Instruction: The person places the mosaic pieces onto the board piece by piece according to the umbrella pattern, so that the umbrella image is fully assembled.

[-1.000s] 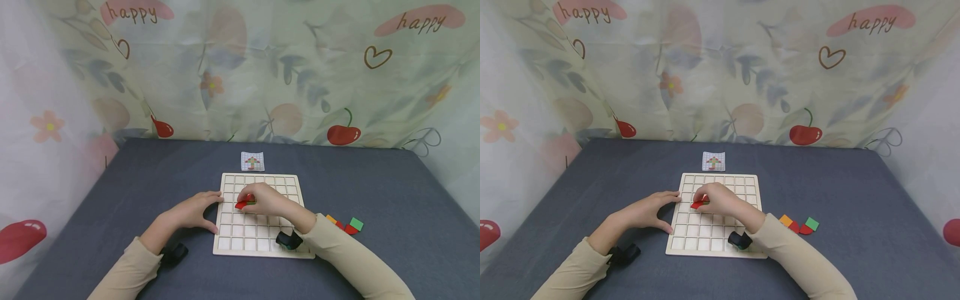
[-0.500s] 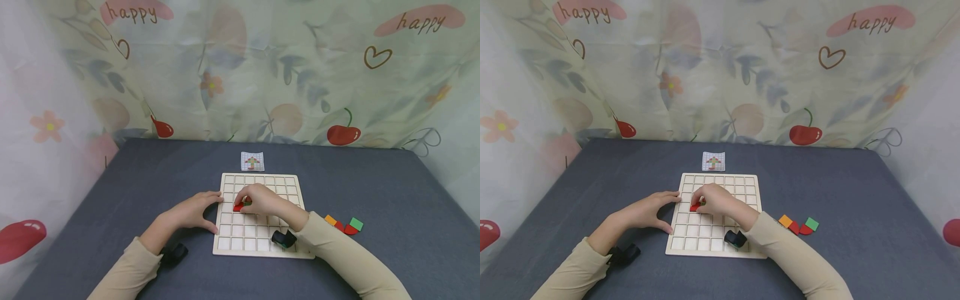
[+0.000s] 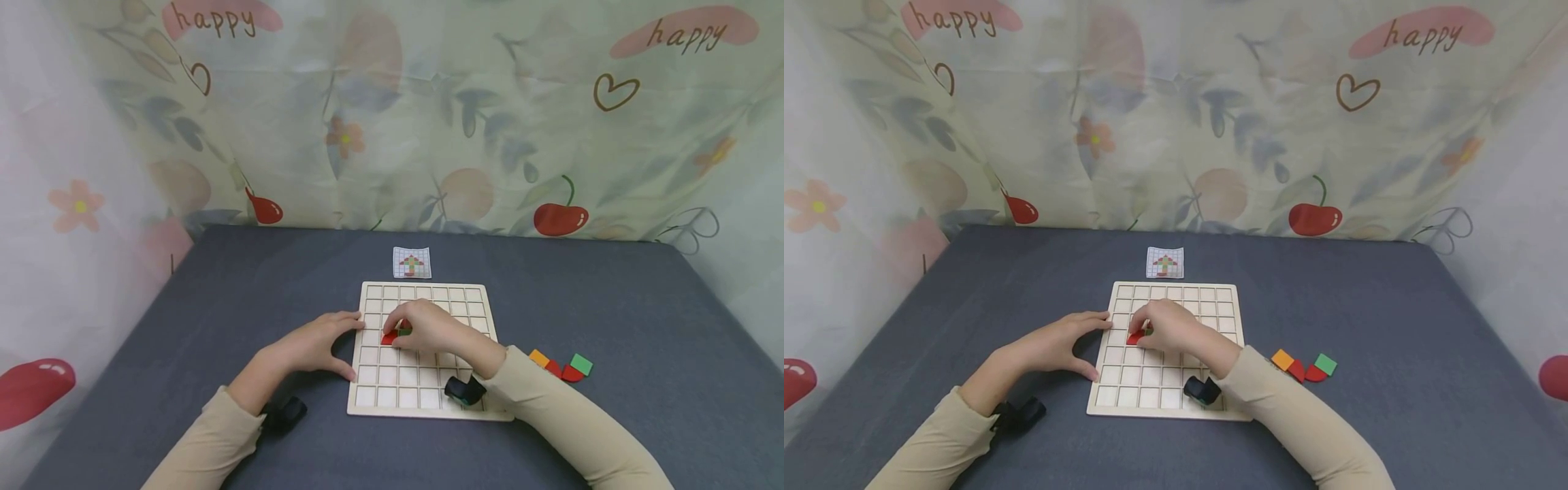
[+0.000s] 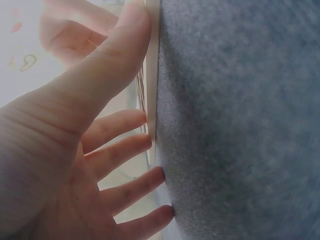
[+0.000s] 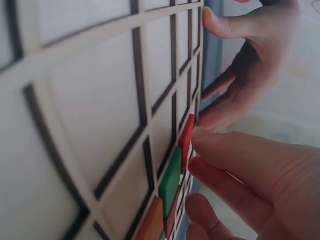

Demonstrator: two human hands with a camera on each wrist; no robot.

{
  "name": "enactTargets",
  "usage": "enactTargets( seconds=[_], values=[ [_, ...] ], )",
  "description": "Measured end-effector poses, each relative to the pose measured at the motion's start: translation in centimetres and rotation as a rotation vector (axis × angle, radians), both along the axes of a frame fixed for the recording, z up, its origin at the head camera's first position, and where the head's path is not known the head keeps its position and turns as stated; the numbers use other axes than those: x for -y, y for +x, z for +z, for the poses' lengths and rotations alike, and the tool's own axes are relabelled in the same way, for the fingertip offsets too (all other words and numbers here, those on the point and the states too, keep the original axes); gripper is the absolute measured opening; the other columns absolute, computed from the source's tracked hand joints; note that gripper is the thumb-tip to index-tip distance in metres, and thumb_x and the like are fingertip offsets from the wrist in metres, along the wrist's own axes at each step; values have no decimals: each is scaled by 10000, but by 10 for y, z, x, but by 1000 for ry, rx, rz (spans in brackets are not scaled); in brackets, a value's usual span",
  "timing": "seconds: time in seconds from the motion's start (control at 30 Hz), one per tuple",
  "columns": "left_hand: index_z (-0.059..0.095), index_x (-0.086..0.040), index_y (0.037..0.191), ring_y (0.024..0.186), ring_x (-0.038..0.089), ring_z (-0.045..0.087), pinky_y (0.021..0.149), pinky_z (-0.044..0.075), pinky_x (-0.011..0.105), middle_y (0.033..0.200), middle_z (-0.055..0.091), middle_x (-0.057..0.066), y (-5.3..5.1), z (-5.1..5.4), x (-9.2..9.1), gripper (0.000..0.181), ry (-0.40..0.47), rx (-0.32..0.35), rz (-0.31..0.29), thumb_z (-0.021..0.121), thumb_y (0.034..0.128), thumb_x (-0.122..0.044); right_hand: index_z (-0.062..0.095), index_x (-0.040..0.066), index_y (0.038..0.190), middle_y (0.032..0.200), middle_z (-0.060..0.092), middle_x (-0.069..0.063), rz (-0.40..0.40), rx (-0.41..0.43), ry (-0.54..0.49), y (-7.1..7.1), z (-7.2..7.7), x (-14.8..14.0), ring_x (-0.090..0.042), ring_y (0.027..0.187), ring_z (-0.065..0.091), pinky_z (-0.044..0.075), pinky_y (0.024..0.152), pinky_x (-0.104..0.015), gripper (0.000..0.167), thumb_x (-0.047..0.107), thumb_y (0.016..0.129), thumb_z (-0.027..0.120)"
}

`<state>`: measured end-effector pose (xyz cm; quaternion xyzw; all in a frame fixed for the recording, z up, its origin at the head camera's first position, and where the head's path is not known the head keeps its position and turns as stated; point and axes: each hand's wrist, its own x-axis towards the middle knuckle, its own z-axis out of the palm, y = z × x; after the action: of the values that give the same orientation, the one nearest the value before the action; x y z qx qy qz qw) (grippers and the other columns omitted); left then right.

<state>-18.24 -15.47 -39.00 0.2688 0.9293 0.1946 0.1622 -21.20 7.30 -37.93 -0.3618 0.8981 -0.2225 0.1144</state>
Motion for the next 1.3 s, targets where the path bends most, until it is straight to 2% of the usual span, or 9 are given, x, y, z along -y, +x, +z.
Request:
enactTargets(
  seconds=[0.23,0.37,0.5,0.63,0.77,0.93,1.1,1.3],
  values=[
    [464,-54,1359,1353,334,355,1094,314,493,1467,387,148,0,0,1,839,0,1,-1,795,687,-433,715,115,989,992,706,-6,-7,19,-13,-1,6,-6,-125,842,606,475,746,-232,173,138,818,694],
    [464,-54,1359,1352,332,357,1094,316,489,1466,388,148,0,0,0,837,-4,-2,-4,795,689,-430,702,101,1026,1030,698,-28,-16,64,-66,0,13,-18,-151,861,608,499,758,-275,196,144,837,674],
    [457,-53,1364,1354,326,354,1097,316,482,1470,383,144,0,0,-1,847,-6,5,6,801,684,-423,694,89,1055,1046,697,-60,-51,68,-103,-2,22,-45,-157,840,608,509,748,-300,218,154,848,672],
    [454,-54,1368,1354,324,353,1096,320,479,1472,381,141,0,0,-1,854,-7,5,10,802,682,-424,690,69,1061,1001,698,-73,-137,66,-103,-5,26,-84,-125,764,591,495,693,-248,243,142,830,696],
    [459,-53,1364,1352,328,356,1096,320,479,1468,385,146,0,-1,-1,852,-4,0,8,804,679,-424,680,60,1061,963,690,-56,-216,97,-101,-2,25,-125,-117,738,574,497,668,-226,256,153,823,705],
    [468,-73,1362,1357,323,349,1104,311,474,1471,386,134,0,-1,0,843,-5,4,15,806,676,-426,678,68,1042,965,689,-49,-263,138,-87,7,23,-169,-62,728,584,505,672,-214,270,219,821,711],
    [472,-70,1357,1354,325,353,1101,315,477,1466,392,138,0,-1,0,841,-6,-3,10,806,674,-428,672,64,1031,988,677,-97,-243,188,-75,15,18,-198,-13,730,572,517,698,-211,306,265,805,723],
    [470,-61,1357,1353,324,356,1099,317,479,1464,395,141,0,-3,0,848,-5,-6,6,806,672,-432,663,56,1014,943,653,-76,-217,242,-97,22,6,-214,0,730,548,506,674,-208,308,270,803,726]
  ],
)
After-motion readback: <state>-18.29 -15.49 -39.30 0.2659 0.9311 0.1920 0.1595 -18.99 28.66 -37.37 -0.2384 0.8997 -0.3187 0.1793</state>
